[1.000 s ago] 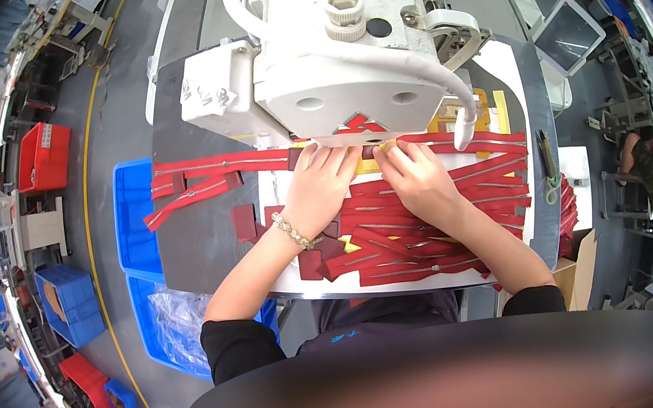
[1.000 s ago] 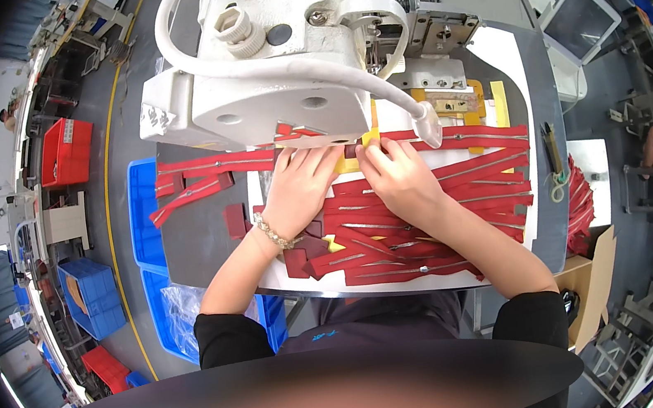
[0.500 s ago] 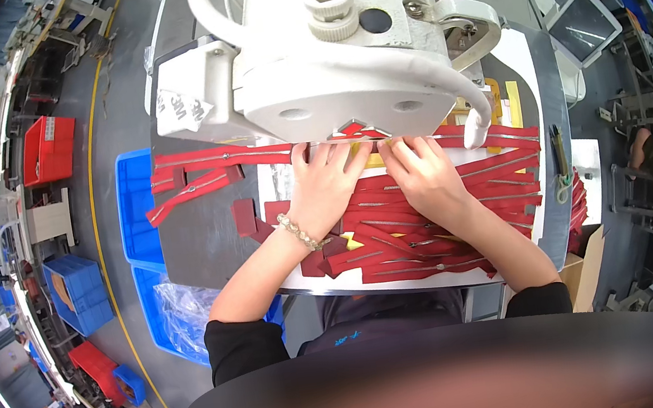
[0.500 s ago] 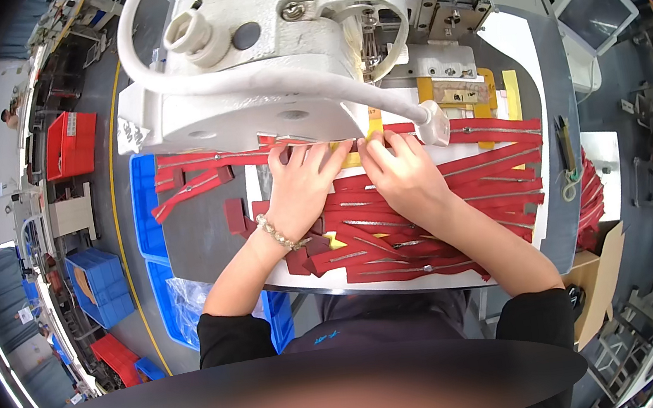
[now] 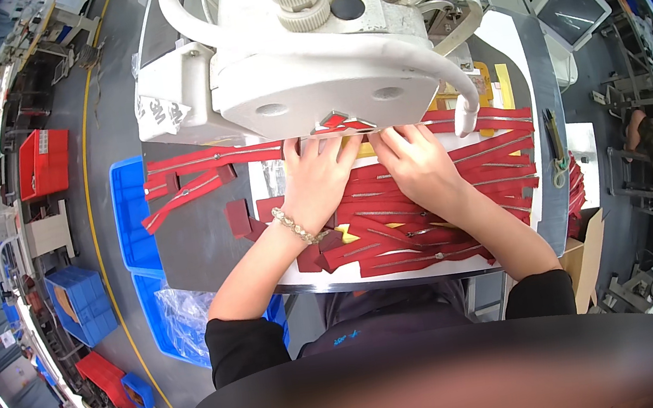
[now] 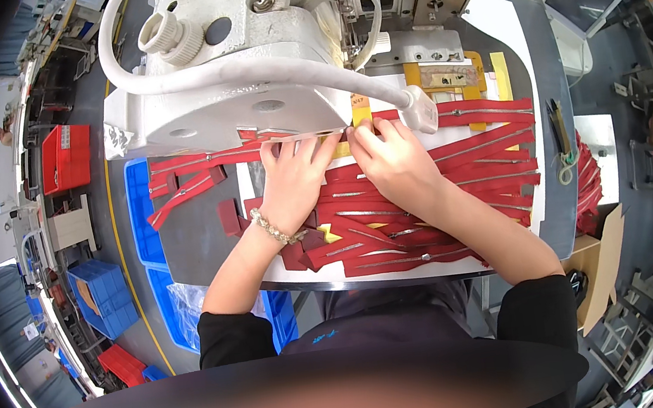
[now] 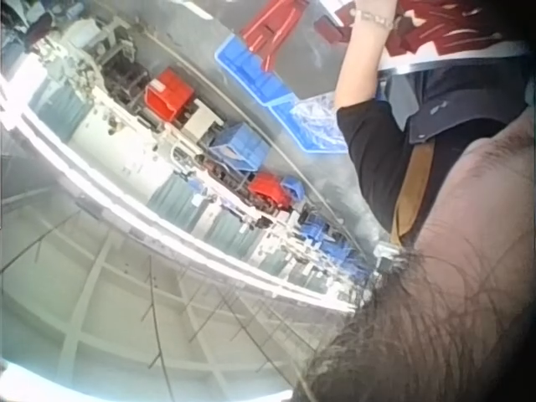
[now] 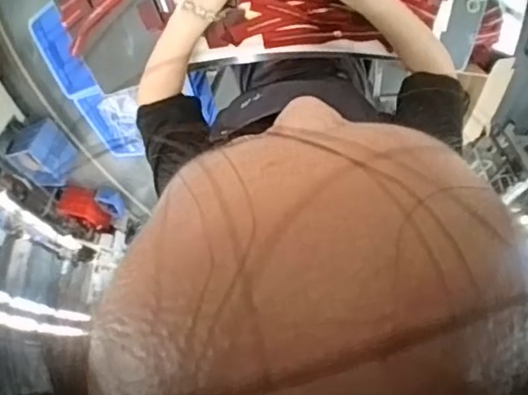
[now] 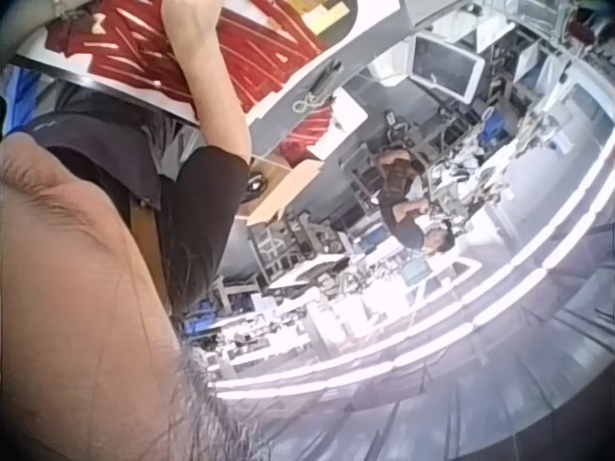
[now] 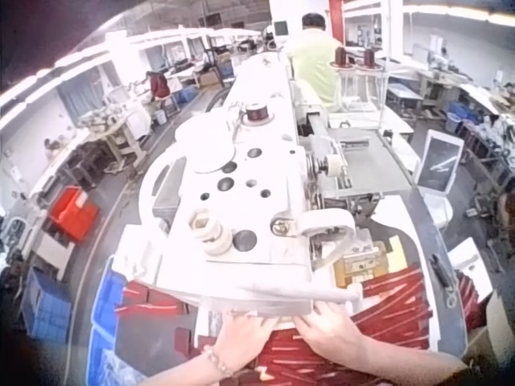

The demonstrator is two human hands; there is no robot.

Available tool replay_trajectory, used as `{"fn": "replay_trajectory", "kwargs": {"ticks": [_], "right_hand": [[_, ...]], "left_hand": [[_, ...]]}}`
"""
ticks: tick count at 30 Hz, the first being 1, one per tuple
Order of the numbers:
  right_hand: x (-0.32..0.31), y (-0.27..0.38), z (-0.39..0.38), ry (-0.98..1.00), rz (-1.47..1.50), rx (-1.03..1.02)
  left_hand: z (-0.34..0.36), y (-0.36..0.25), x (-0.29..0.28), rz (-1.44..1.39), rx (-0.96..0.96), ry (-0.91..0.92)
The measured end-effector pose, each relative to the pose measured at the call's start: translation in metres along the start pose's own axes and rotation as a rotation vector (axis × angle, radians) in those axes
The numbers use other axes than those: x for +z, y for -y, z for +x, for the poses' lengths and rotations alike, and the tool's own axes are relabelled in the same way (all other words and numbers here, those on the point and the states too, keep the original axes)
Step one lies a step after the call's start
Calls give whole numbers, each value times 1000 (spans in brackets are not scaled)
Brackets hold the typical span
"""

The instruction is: Operating an industrial sewing machine to process leather strips and zippers for bag or garment production.

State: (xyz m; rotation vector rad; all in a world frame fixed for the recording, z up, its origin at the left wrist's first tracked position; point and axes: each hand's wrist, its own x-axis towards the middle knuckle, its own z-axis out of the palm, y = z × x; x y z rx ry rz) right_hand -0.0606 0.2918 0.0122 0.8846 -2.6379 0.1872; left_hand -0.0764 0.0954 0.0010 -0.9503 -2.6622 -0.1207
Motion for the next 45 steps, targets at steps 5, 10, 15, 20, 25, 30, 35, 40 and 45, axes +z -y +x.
{"fn": "replay_trajectory", "kwargs": {"ticks": [5, 10, 15, 20, 25, 30, 35, 40, 45], "right_hand": [[-1, -1, 1, -5, -2, -9], [1, -2, 1, -27, 36, -11], [2, -2, 0, -44, 72, -14], [1, -2, 1, -51, 87, -19], [2, -3, -1, -40, 41, -19], [2, -9, -5, -74, 106, -17], [-8, -17, -6, 13, 316, -33], [-3, -31, -14, -13, 403, -76], [3, -42, -16, -45, 487, -94]], "left_hand": [[1, 2, -2, -15, -1, -11], [1, 2, -3, -34, -11, -12], [-1, 3, 0, -45, 3, -7], [-2, 4, -1, -50, -2, -4], [0, 5, -2, -49, -2, 47], [-1, 7, 0, -76, -4, 43], [-1, 12, 3, -105, 8, 20], [1, 22, -4, -69, 20, 95], [26, 43, -15, -253, -89, 477]]}}
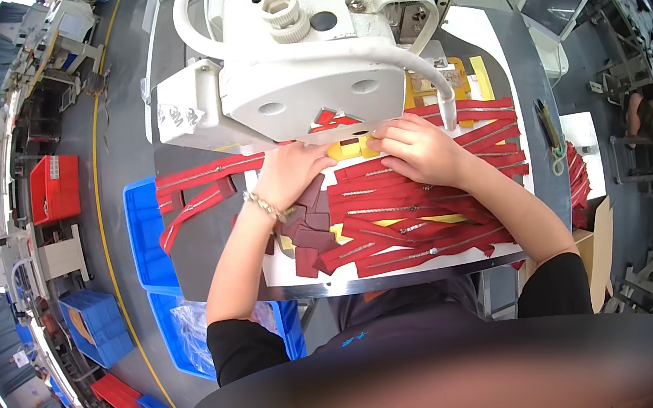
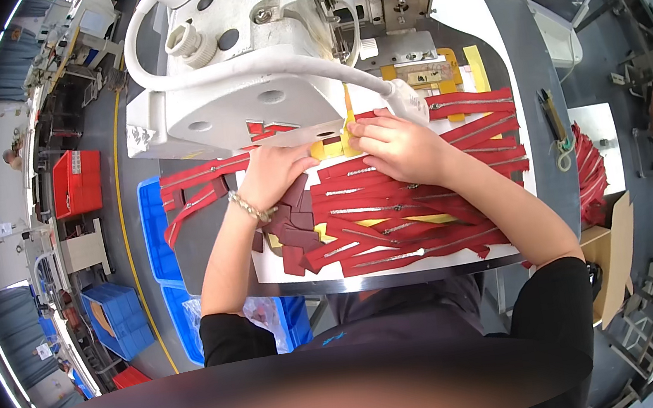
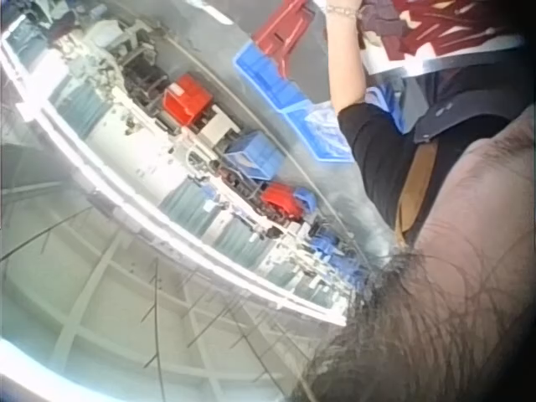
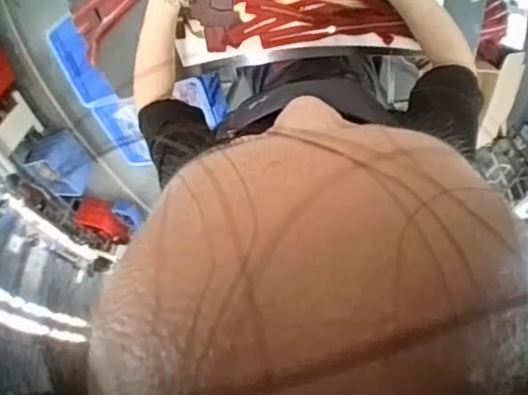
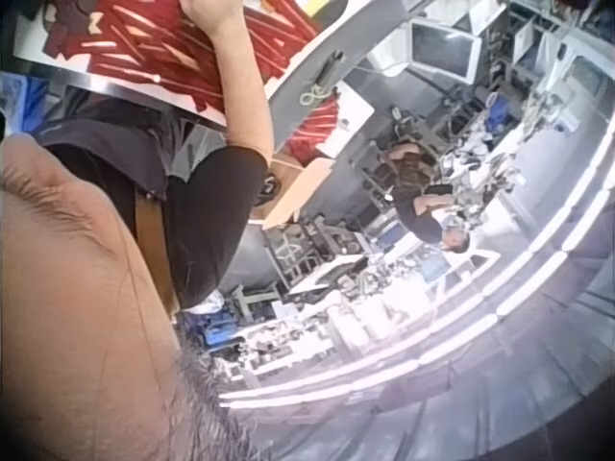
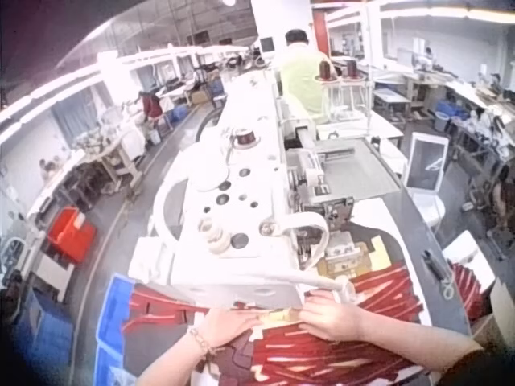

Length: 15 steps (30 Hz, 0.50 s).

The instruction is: Operating an industrial sewing machine to process leather strips and zippers for bag or garment production.

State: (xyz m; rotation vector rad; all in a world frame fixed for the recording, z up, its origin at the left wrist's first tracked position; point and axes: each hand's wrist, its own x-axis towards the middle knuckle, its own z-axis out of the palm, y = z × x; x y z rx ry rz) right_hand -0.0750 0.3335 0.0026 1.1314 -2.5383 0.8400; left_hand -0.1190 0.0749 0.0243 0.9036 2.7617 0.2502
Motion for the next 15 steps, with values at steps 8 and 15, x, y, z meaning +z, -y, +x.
{"fn": "replay_trajectory", "kwargs": {"ticks": [8, 15], "right_hand": [[3, -4, 4, -89, 24, -10], [8, -4, 3, -85, -22, 42]], "left_hand": [[18, 37, 15, -239, 177, -159], [33, 61, 29, -415, 392, -300]]}}
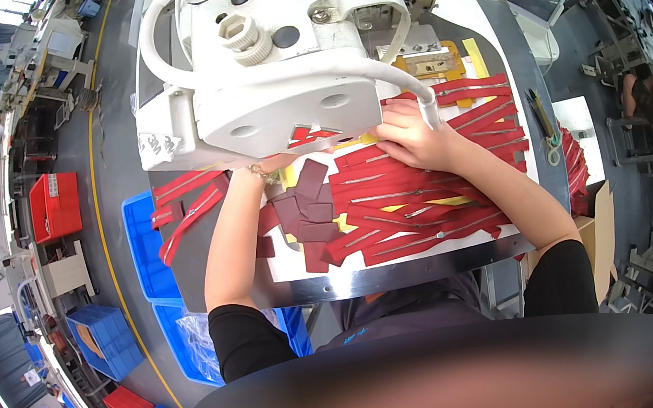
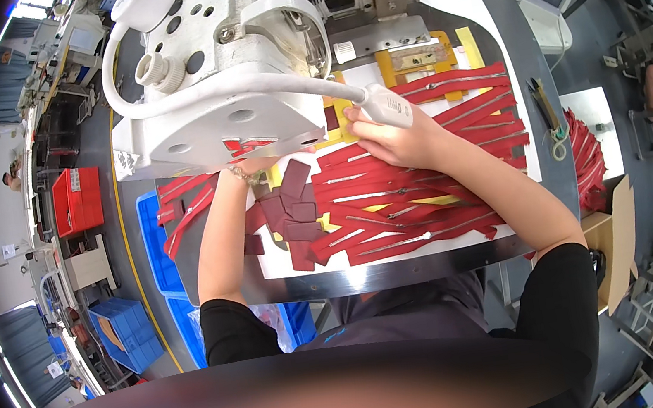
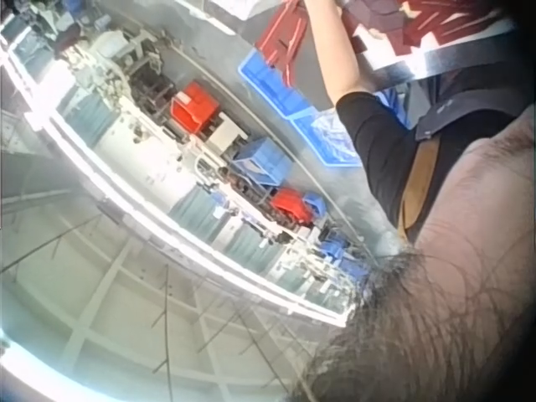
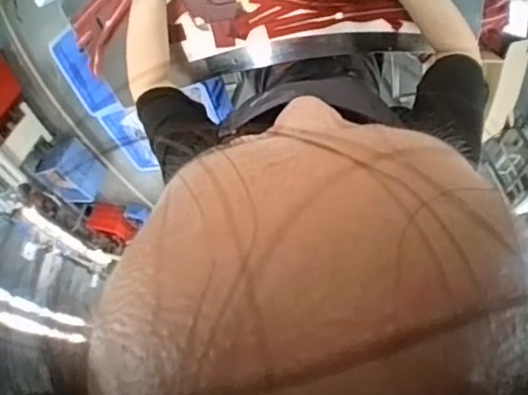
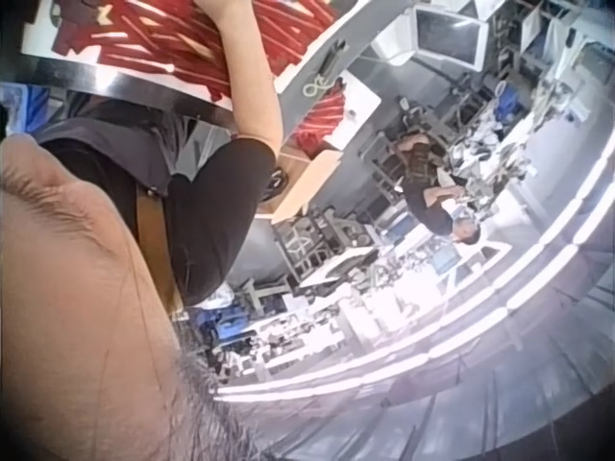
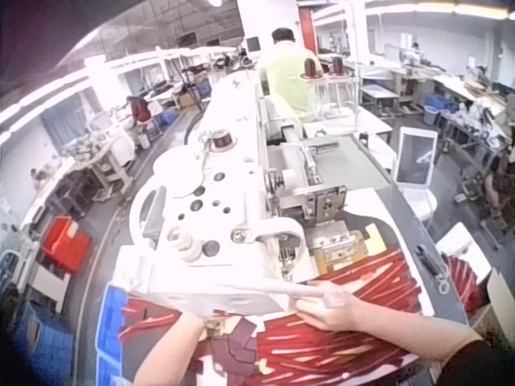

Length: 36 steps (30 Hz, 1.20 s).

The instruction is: Operating an industrial sewing machine to process leather strips and zippers for bag or garment production.

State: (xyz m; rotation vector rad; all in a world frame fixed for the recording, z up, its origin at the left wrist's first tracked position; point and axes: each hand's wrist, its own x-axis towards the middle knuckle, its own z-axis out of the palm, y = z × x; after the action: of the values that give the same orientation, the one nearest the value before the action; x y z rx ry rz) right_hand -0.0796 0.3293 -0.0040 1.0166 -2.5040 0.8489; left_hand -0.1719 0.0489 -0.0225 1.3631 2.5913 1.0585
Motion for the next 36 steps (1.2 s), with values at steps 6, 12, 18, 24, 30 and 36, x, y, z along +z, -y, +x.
{"fn": "replay_trajectory", "kwargs": {"ticks": [6, 12, 18, 24, 30, 36], "right_hand": [[3, 2, -1, -14, -11, 33], [7, 3, -1, -68, 27, 42], [10, 2, 0, -48, 46, 54], [1, 10, -5, 8, 70, 52], [-2, 13, -4, -15, 31, 4], [-1, 16, -3, -8, -1, 3]], "left_hand": [[-1, -7, -1, -48, -182, 141], [-6, -27, -5, -96, -417, 285], [-40, -25, 1, 244, -294, 121], [-30, -74, -6, 369, -268, 63], [-24, -84, -2, 411, -268, 20], [-23, -84, 4, 390, -321, -30]]}}
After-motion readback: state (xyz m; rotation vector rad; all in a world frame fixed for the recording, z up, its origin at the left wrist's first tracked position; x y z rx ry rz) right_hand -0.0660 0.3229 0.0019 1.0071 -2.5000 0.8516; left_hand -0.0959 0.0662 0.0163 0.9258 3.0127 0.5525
